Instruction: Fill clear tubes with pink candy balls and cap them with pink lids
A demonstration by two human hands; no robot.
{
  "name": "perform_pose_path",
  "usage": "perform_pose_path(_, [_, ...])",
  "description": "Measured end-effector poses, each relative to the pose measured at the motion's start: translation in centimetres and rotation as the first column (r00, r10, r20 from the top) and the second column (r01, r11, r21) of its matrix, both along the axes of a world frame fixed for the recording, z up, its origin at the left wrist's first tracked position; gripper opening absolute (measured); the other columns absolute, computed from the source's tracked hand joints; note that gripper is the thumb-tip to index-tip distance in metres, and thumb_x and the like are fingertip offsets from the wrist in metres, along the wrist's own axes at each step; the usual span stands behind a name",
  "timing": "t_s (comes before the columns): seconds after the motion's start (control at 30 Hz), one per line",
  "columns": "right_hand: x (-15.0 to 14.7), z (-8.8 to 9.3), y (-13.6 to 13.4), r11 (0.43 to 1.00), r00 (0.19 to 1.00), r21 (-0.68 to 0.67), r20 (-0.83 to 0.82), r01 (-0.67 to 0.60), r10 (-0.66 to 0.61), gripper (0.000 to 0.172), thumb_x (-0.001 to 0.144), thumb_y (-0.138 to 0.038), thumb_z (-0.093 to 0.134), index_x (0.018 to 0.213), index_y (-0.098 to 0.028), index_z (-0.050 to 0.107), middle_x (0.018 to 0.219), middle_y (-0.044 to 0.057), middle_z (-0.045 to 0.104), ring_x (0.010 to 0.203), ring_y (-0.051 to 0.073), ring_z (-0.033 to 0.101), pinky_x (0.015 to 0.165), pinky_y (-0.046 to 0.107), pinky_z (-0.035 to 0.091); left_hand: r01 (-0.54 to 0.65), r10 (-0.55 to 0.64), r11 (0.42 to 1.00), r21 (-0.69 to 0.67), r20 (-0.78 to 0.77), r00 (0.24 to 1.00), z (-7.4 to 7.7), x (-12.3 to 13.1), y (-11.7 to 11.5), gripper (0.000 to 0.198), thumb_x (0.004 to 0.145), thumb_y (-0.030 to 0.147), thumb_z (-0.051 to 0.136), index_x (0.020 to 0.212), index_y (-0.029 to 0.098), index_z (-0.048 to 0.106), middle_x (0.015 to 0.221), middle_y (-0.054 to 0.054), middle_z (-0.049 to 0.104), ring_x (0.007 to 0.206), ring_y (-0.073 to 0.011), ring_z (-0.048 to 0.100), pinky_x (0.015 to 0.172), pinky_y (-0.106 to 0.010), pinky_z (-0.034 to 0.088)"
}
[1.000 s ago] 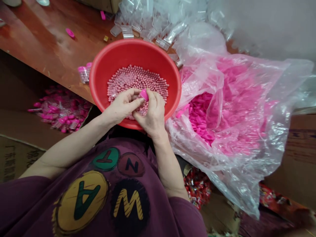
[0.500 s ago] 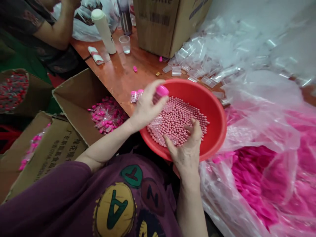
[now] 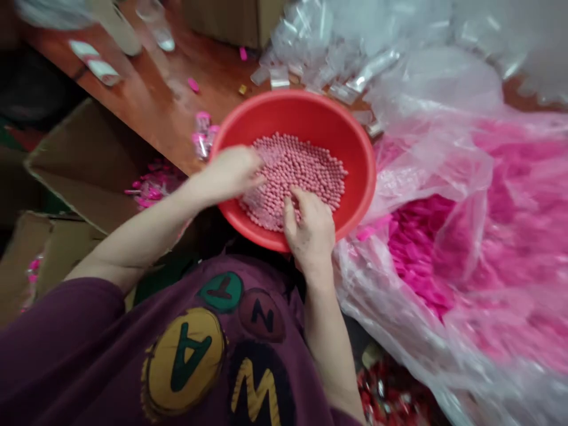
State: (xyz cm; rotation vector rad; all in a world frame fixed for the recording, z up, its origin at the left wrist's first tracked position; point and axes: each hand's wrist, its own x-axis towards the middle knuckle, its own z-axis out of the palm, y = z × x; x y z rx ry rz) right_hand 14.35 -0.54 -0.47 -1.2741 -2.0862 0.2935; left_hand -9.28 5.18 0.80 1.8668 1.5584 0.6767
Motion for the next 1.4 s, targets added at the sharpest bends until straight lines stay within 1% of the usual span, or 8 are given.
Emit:
perform_pose_path(0.1, [0.6,-0.2,0.6,0.998,0.998,0.050,0.053,-0.046,0.044,0.025,0.108,-0.033,0.061,0.119,-0.020,0.079,0.104,0.012,0.087,0.091,0.028,0.083,0.080,0.041,0.062,0.241,-0.300,0.954,-0.179,-0.525,0.796,1.7,2.7,-0.5,0.032,0.097,-0.002,0.054,0.101,0.004,0.085,0.100,-0.025,0.082,0.111,-0.0374,0.081,0.094,-0.046,0.061])
perform_pose_path(0.3, [0.7,-1.6,1.7,0.994,0.990,0.051,0.108,-0.098,0.093,0.035,0.111,-0.043,0.054,0.120,-0.020,0.079,0.104,0.014,0.087,0.089,0.034,0.084,0.078,0.048,0.065,0.330,-0.449,0.893,-0.305,-0.589,0.671,3.1,3.0,0.7,0.032,0.099,0.004,0.059,0.117,0.007,0.085,0.116,-0.022,0.085,0.113,-0.0323,0.084,0.085,-0.035,0.064])
perform_pose_path(0.5, [0.0,-1.2,1.1,0.998,0.998,0.030,0.035,-0.055,0.054,0.045,0.108,-0.038,0.061,0.146,-0.016,0.072,0.134,0.022,0.080,0.117,0.036,0.081,0.098,0.053,0.068,0.309,-0.314,0.933,-0.185,0.000,0.949,1.5,2.9,1.1,0.037,0.090,0.007,0.071,0.127,0.009,0.079,0.102,-0.009,0.084,0.092,-0.0206,0.077,0.079,-0.028,0.058])
perform_pose_path(0.63, [0.0,-1.1,1.1,0.998,0.989,0.056,-0.146,-0.004,0.012,0.035,0.107,-0.026,0.058,0.136,-0.019,0.077,0.122,0.016,0.081,0.111,0.028,0.080,0.099,0.047,0.068,0.258,-0.113,0.940,-0.222,0.511,0.852,0.5,4.0,-0.4,0.031,0.086,0.006,0.074,0.117,0.007,0.081,0.089,-0.004,0.077,0.075,-0.0130,0.066,0.076,-0.026,0.054])
perform_pose_path(0.8, [0.4,-0.7,0.8,0.999,0.932,0.013,-0.362,0.031,-0.024,0.021,0.105,-0.029,0.065,0.118,-0.023,0.080,0.115,0.009,0.084,0.105,0.023,0.080,0.094,0.042,0.068,0.128,0.052,0.964,-0.231,0.640,0.767,-0.2,5.1,-2.8,0.046,0.093,0.023,0.079,0.136,0.010,0.071,0.096,-0.005,0.075,0.071,-0.0115,0.062,0.068,-0.025,0.051])
perform_pose_path(0.97, [0.5,-1.0,0.4,0.993,0.908,-0.072,-0.404,0.092,-0.113,0.024,0.104,-0.034,0.063,0.121,-0.024,0.077,0.109,0.005,0.082,0.096,0.021,0.076,0.091,0.041,0.067,0.126,-0.145,0.986,0.105,0.199,0.969,-0.2,6.0,-3.9,0.048,0.093,0.012,0.068,0.141,0.013,0.072,0.128,-0.013,0.076,0.106,-0.0219,0.072,0.103,-0.039,0.059])
perform_pose_path(1.07, [0.4,-2.0,0.9,0.989,0.904,-0.071,-0.402,0.127,-0.145,0.032,0.105,-0.035,0.060,0.133,-0.024,0.070,0.119,0.007,0.077,0.096,0.020,0.074,0.091,0.040,0.067,0.210,-0.189,0.959,0.190,-0.123,0.974,0.2,5.9,-3.4,0.047,0.098,0.012,0.060,0.144,0.014,0.072,0.137,-0.016,0.072,0.126,-0.0290,0.069,0.115,-0.044,0.055])
perform_pose_path(1.4, [7.8,-1.8,-2.7,0.942,0.908,0.092,-0.311,0.323,-0.281,0.034,0.117,-0.038,0.040,0.138,-0.025,0.064,0.138,0.019,0.064,0.123,0.031,0.070,0.099,0.052,0.067,0.539,-0.477,0.831,-0.137,-0.673,0.565,-2.2,6.9,2.7,0.046,0.093,0.000,0.044,0.119,0.003,0.082,0.124,-0.029,0.073,0.111,-0.0360,0.072,0.098,-0.043,0.054])
